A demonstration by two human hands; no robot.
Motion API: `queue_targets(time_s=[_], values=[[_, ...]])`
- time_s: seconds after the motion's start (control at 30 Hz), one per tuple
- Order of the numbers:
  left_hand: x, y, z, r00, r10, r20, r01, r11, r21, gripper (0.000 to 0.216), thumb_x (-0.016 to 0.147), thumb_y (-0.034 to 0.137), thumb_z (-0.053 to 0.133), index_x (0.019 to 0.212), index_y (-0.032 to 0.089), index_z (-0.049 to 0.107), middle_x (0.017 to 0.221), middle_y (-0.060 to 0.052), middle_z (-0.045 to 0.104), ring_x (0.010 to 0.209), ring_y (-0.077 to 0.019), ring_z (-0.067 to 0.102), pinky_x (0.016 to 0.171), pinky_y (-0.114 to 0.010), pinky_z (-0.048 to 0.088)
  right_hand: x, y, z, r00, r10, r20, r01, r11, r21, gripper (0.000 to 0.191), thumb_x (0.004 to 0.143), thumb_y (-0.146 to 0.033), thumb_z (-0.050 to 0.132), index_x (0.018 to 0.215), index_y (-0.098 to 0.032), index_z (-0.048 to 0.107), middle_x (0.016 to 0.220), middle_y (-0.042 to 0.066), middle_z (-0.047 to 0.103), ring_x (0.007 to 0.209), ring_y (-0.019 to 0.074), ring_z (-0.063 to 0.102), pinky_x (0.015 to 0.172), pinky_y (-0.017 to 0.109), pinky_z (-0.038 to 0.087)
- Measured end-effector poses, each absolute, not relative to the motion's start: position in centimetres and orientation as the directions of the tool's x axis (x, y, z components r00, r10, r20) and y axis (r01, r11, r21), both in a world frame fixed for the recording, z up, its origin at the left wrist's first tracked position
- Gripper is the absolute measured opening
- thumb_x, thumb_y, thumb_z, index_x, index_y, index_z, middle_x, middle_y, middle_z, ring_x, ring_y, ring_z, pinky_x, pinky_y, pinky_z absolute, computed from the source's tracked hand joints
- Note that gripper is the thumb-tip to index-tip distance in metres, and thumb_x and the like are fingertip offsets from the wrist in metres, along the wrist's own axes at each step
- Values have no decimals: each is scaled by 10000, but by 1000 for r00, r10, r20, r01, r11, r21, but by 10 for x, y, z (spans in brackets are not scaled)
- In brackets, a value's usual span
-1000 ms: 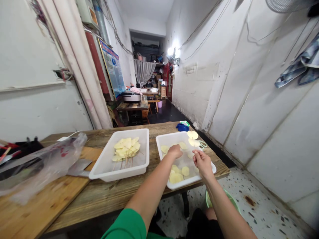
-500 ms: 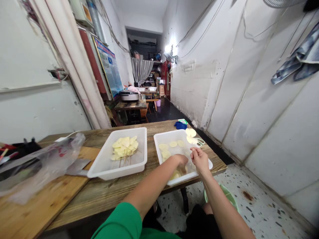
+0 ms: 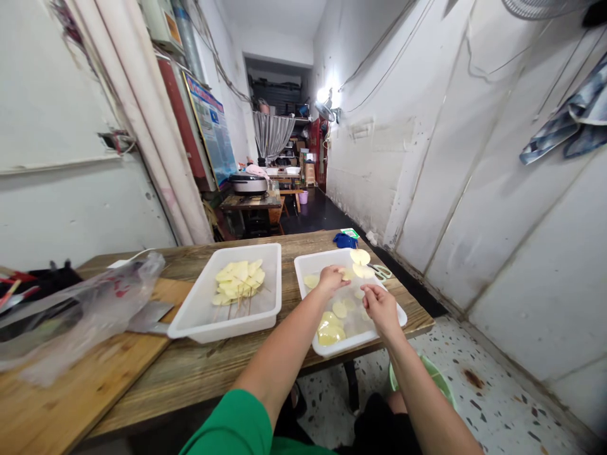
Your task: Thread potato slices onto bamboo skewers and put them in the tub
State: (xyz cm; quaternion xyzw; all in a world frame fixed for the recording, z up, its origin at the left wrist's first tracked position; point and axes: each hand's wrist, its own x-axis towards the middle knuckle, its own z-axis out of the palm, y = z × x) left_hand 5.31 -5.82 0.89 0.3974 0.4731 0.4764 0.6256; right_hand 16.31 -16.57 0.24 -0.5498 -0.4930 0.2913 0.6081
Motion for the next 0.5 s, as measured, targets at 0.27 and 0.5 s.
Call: queue_targets(time_s=[0.27,0.5], values=[[32,-40,14,-168,936,-309,-662,125,739,210,754,10,593,923,115,660,720,-31,629,522,-45,553,577,-170,482,158,-170,11,132,977,166,248,130,-960,305,715,-415,561,757,-129,660,395,-60,428,371,79,348,397,214,250],[32,-32,13,-311,910,-274,-705,-28,708,155,703,48,667,838,125,676,721,-34,651,544,-59,575,609,-186,486,155,-174,16,83,992,96,218,76,-973,316,669,-406,558,757,-126,675,403,-63,407,377,85,340,405,223,239]])
